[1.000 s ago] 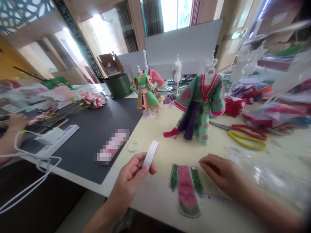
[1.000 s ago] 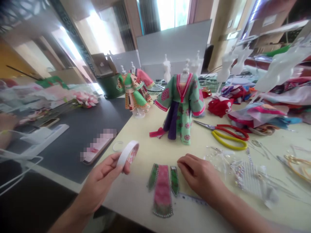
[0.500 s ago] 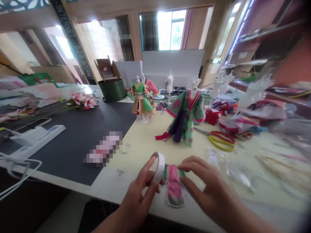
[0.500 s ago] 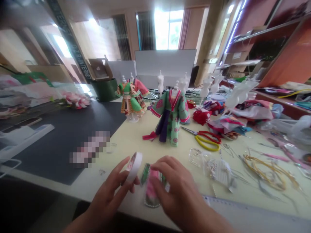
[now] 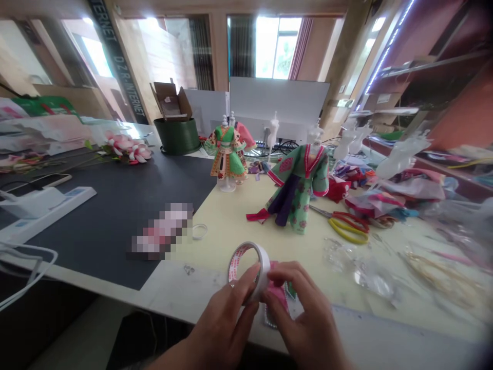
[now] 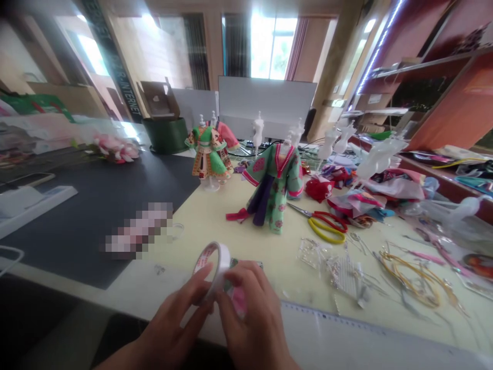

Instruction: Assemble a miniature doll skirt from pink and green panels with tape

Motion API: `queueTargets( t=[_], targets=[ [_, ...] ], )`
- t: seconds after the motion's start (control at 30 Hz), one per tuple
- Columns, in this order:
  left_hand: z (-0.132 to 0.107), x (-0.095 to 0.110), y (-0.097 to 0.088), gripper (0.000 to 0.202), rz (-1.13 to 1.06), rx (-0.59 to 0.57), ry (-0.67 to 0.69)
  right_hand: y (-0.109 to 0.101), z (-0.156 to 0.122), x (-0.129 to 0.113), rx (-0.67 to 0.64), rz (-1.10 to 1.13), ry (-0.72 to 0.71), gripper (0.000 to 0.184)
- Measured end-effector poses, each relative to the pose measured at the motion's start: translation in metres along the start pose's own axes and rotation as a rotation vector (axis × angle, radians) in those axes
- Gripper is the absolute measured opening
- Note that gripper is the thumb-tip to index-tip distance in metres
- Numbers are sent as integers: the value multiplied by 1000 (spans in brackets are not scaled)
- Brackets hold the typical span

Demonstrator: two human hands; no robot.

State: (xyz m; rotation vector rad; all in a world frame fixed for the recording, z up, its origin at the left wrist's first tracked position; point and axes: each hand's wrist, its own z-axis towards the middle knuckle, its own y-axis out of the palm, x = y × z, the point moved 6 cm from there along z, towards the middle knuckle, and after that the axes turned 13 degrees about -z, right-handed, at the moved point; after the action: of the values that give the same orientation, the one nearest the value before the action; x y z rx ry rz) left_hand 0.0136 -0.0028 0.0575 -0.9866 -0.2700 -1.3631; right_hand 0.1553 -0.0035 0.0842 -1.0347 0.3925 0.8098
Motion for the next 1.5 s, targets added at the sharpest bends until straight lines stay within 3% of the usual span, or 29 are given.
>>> queueTargets(
  t=[0.3,0.73,1.03,1.5],
  targets=[
    [8,9,-1,54,84,-34,134,4,1,1,21,63,29,6],
    [7,6,0,52,103,-38,96,9,1,10,48,106,127,4],
    [8,7,-1,52,105,-27,122,13,2,13,-26,165,165,4],
    [7,6,1,53,129,-20,120,10,-2,8,43,70,51,7]
  ],
)
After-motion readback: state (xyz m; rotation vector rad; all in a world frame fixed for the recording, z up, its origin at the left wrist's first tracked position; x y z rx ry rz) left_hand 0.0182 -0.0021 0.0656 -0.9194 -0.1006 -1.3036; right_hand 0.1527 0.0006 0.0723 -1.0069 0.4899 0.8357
